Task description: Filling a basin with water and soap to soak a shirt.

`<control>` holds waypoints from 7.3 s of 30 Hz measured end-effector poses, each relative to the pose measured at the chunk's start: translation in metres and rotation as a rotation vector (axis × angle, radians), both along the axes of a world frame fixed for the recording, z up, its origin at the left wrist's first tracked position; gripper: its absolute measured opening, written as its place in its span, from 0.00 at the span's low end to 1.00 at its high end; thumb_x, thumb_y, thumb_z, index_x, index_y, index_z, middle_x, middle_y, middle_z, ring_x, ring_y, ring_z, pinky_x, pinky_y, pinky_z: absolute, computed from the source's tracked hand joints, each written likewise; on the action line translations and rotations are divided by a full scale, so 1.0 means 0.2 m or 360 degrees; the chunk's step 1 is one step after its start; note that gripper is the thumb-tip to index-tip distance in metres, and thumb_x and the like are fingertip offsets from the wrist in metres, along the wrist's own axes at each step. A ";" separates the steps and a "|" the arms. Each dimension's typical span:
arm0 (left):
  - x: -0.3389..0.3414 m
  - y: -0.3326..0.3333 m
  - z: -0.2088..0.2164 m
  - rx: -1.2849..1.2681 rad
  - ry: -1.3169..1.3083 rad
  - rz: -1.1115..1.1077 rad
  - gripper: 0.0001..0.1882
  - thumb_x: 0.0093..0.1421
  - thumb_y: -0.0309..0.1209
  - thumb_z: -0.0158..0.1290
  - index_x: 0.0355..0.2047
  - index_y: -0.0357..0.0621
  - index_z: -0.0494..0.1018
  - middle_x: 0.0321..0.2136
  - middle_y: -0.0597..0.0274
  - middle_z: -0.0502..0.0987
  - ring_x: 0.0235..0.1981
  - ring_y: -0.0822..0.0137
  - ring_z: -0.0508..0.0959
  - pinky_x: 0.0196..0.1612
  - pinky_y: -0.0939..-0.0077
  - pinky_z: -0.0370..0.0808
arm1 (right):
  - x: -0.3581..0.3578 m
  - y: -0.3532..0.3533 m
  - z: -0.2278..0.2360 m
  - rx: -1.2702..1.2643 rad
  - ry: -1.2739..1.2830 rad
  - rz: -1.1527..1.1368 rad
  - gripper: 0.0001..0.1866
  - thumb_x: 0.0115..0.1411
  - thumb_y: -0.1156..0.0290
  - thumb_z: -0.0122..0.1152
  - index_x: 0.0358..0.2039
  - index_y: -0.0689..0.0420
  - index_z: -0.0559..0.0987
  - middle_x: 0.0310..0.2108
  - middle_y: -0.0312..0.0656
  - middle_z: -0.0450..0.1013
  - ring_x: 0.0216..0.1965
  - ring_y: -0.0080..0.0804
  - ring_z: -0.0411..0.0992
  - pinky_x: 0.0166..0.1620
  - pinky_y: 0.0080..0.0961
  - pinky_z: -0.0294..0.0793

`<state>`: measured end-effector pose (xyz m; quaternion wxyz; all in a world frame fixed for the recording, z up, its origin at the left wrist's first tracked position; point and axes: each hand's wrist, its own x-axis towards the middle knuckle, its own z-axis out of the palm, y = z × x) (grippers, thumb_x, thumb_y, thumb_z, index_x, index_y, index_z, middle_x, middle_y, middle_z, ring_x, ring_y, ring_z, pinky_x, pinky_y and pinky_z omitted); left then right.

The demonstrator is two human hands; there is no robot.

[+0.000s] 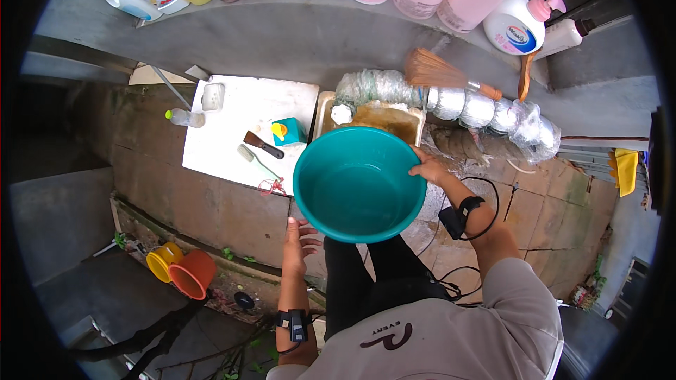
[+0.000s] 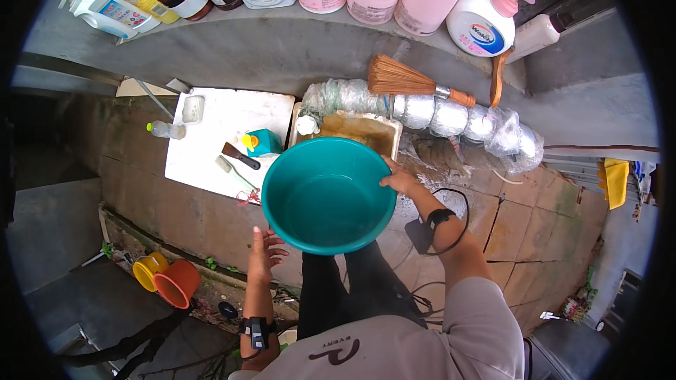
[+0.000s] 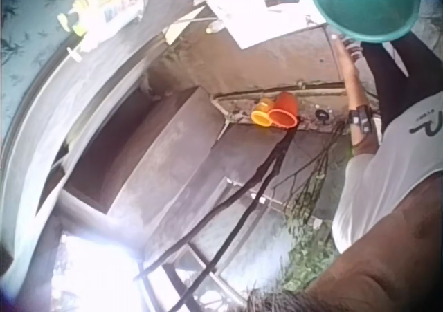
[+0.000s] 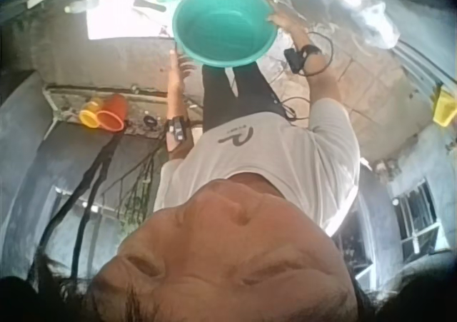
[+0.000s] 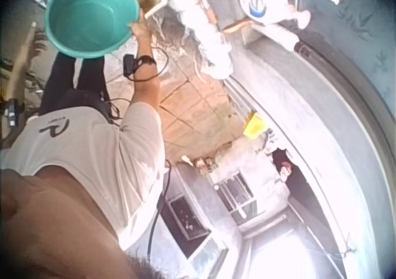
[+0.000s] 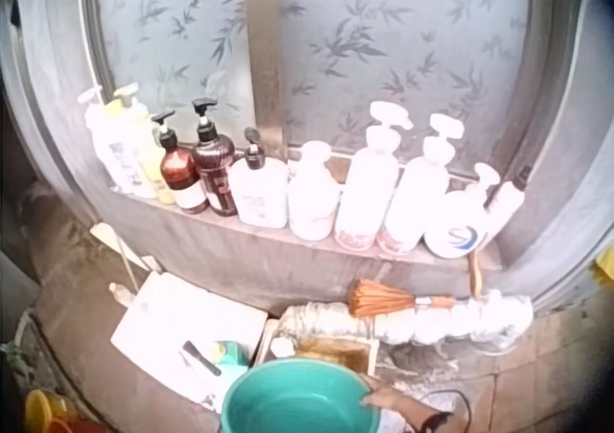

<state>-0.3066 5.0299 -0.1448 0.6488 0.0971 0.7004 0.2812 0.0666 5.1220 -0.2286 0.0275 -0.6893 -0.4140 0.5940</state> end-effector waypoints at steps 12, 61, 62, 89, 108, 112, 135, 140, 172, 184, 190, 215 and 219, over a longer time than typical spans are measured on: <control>-0.37 -0.51 -0.41 -0.0307 0.0099 -0.0130 0.25 0.51 0.32 0.54 0.49 0.39 0.63 0.38 0.54 0.73 0.34 0.62 0.77 0.25 0.72 0.77 | -0.39 -0.20 -0.04 0.0434 0.0393 0.0142 0.35 0.58 0.55 0.55 0.63 0.44 0.53 0.55 0.41 0.64 0.51 0.38 0.67 0.52 0.28 0.67; -0.20 -0.53 -0.31 -0.0114 0.0312 0.0284 0.20 0.51 0.24 0.51 0.46 0.36 0.67 0.40 0.58 0.72 0.39 0.64 0.73 0.42 0.69 0.70 | -0.26 0.19 -0.99 0.0905 -0.0552 0.0073 0.18 0.60 0.62 0.49 0.50 0.50 0.71 0.46 0.50 0.68 0.51 0.43 0.65 0.56 0.35 0.61; -0.23 -0.55 -0.34 -0.0093 0.0301 0.0220 0.20 0.51 0.24 0.50 0.46 0.35 0.67 0.40 0.59 0.72 0.40 0.64 0.73 0.43 0.69 0.70 | -0.26 0.19 -0.93 0.0918 -0.0538 0.0077 0.18 0.60 0.62 0.49 0.50 0.50 0.71 0.46 0.50 0.68 0.51 0.43 0.65 0.56 0.35 0.61; 0.02 0.21 -0.70 0.0414 -0.0096 -0.0061 0.37 0.53 0.29 0.58 0.59 0.38 0.51 0.37 0.54 0.73 0.31 0.68 0.75 0.31 0.78 0.73 | -0.80 0.59 0.42 0.1412 -0.1072 0.1009 0.22 0.55 0.56 0.56 0.39 0.59 0.63 0.25 0.46 0.72 0.23 0.40 0.75 0.25 0.31 0.74; -0.78 -0.72 -0.66 -0.0306 0.0292 0.0096 0.20 0.55 0.26 0.49 0.50 0.38 0.64 0.32 0.52 0.74 0.26 0.64 0.77 0.26 0.76 0.75 | -0.70 0.25 0.50 0.1738 -0.0434 0.0913 0.17 0.43 0.83 0.53 0.35 0.54 0.79 0.55 0.45 0.63 0.58 0.42 0.58 0.57 0.38 0.60; -0.97 -0.87 -0.61 -0.0250 0.0313 0.0199 0.21 0.55 0.25 0.48 0.50 0.37 0.63 0.32 0.51 0.74 0.26 0.63 0.77 0.26 0.74 0.75 | -0.54 0.03 0.47 0.1444 -0.0427 0.0529 0.17 0.48 0.80 0.54 0.41 0.56 0.75 0.53 0.48 0.65 0.55 0.45 0.62 0.55 0.37 0.63; -1.00 -0.34 -0.33 0.0082 0.0400 -0.0758 0.29 0.45 0.17 0.54 0.51 0.38 0.65 0.31 0.57 0.73 0.24 0.68 0.74 0.25 0.77 0.71 | 0.13 -1.75 0.58 0.0510 -0.0548 -0.1649 0.14 0.52 0.78 0.54 0.42 0.59 0.74 0.25 0.36 0.70 0.24 0.21 0.68 0.29 0.20 0.72; -1.04 -0.50 -0.36 0.0115 0.0486 -0.0892 0.28 0.45 0.16 0.54 0.50 0.37 0.65 0.27 0.57 0.75 0.21 0.68 0.73 0.23 0.76 0.69 | 0.18 -2.22 0.60 0.0458 -0.0410 -0.2208 0.14 0.55 0.73 0.54 0.43 0.57 0.73 0.24 0.34 0.68 0.22 0.20 0.66 0.29 0.19 0.72; -0.77 0.65 -0.05 0.0443 0.0309 -0.1706 0.25 0.55 0.29 0.51 0.54 0.48 0.62 0.43 0.59 0.71 0.38 0.65 0.74 0.44 0.70 0.69 | -1.32 -4.10 0.66 0.0128 -0.0751 -0.4029 0.18 0.54 0.82 0.48 0.48 0.61 0.67 0.31 0.45 0.70 0.27 0.34 0.70 0.28 0.29 0.75; -0.50 1.20 0.10 0.0677 0.0133 -0.1485 0.22 0.57 0.27 0.47 0.53 0.46 0.62 0.43 0.58 0.71 0.42 0.61 0.74 0.44 0.67 0.73 | -1.73 -3.83 0.62 0.0324 -0.1178 -0.4365 0.16 0.53 0.82 0.53 0.43 0.62 0.69 0.29 0.44 0.70 0.23 0.32 0.69 0.23 0.27 0.72; -0.06 1.30 0.02 0.1031 -0.0024 -0.1689 0.21 0.57 0.27 0.50 0.52 0.43 0.65 0.44 0.54 0.71 0.40 0.67 0.74 0.40 0.74 0.73 | -1.82 -3.57 0.85 0.0059 -0.1310 -0.4159 0.21 0.53 0.75 0.59 0.48 0.62 0.67 0.25 0.41 0.69 0.20 0.28 0.67 0.21 0.25 0.68; 0.56 1.27 -0.12 0.1734 0.1301 -0.2162 0.18 0.46 0.34 0.61 0.35 0.42 0.67 0.38 0.48 0.67 0.37 0.48 0.72 0.41 0.59 0.70 | -2.68 -3.48 0.87 -0.0616 -0.1293 -0.4082 0.24 0.51 0.75 0.55 0.51 0.62 0.67 0.31 0.43 0.73 0.21 0.29 0.71 0.18 0.26 0.67; 0.55 1.30 -0.15 0.1601 0.1301 -0.2124 0.19 0.47 0.36 0.60 0.35 0.42 0.66 0.38 0.47 0.68 0.39 0.47 0.71 0.43 0.57 0.68 | -2.65 -3.45 0.88 -0.0538 -0.1111 -0.4141 0.23 0.53 0.76 0.55 0.51 0.62 0.66 0.29 0.41 0.72 0.21 0.29 0.71 0.18 0.25 0.67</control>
